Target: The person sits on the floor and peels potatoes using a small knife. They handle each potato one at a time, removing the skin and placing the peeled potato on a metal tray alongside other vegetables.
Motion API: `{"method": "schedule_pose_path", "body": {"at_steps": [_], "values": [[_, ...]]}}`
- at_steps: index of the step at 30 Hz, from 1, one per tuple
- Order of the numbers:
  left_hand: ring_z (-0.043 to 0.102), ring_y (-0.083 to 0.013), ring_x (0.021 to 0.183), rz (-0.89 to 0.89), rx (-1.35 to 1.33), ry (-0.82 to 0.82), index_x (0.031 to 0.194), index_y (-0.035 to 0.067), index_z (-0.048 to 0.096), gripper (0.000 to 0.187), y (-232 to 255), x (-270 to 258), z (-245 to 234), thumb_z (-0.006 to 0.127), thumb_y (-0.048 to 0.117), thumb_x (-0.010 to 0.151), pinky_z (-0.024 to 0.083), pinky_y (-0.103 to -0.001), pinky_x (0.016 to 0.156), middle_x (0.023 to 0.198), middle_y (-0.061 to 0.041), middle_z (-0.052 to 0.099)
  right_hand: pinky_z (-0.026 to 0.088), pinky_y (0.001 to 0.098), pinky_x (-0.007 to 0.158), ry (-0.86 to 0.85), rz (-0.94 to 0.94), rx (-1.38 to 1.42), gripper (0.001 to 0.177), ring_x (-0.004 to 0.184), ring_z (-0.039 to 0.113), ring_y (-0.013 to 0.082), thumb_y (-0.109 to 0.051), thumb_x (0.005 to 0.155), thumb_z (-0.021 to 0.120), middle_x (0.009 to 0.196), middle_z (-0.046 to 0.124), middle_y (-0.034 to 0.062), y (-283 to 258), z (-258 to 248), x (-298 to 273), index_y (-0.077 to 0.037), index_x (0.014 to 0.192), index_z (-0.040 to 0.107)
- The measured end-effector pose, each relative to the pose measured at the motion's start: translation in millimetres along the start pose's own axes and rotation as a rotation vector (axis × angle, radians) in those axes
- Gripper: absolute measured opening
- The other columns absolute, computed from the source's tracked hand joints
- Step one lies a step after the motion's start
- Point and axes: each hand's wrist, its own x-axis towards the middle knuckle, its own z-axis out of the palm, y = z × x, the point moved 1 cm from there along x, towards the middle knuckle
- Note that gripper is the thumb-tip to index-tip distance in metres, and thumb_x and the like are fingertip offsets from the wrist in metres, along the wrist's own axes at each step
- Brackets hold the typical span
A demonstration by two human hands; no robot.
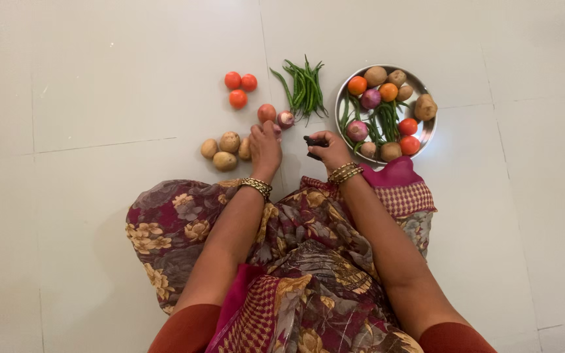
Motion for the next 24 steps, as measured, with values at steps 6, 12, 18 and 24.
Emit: {"method": "schedule_pose_path", "body": {"at_steps": [6, 12, 18, 24], "values": [[0.044, -0.0402, 0.120, 0.027, -0.085, 0.121, 0.137, 0.011, 0.041, 0.061, 18.9, -5.8, -17.0, 0.076, 0.015, 0.087, 0.040, -0.050, 0.101, 0.132, -0.023, 0.042, 0.058, 0.0283, 0.082, -0.010, 0.004, -0.211, 0.024, 0.088, 0.070, 0.0125, 0.005, 0.086, 0.072, 0.099, 0.073, 0.0044, -30.9, 11.1, -11.7, -0.001, 0.109, 0.071], [0.043, -0.0396, 0.128, 0.111, -0.157, 0.114, 0.135, 0.008, 0.040, 0.063, 39.1, -7.4, -32.3, 0.078, 0.020, 0.086, 0.035, -0.052, 0.108, 0.132, -0.021, 0.046, 0.062, 0.0275, 0.080, 0.033, -0.122, -0.394, 0.022, 0.091, 0.073, 0.0149, 0.001, 0.087, 0.072, 0.100, 0.075, 0.0046, -58.9, -17.3, -1.3, -0.004, 0.108, 0.071], [0.040, -0.0389, 0.130, 0.229, -0.111, -0.371, 0.134, 0.007, 0.046, 0.056, 65.2, -43.6, -72.9, 0.074, 0.026, 0.089, 0.034, -0.049, 0.111, 0.139, -0.023, 0.044, 0.060, 0.0401, 0.082, 0.285, -0.169, -0.747, 0.022, 0.096, 0.073, 0.0280, -0.006, 0.090, 0.066, 0.105, 0.073, 0.0113, -86.6, -99.7, 13.6, -0.015, 0.108, 0.072], [0.067, -0.0218, 0.096, 0.448, -0.379, -1.140, 0.123, 0.007, 0.058, 0.037, 113.3, -108.9, -115.3, 0.062, 0.031, 0.096, 0.058, -0.038, 0.088, 0.114, -0.010, 0.066, 0.055, 0.0452, 0.085, 0.567, -0.201, -1.066, 0.028, 0.089, 0.069, 0.0351, 0.000, 0.083, 0.060, 0.094, 0.073, 0.0193, -106.4, -175.4, 27.7, -0.016, 0.096, 0.080]]}}
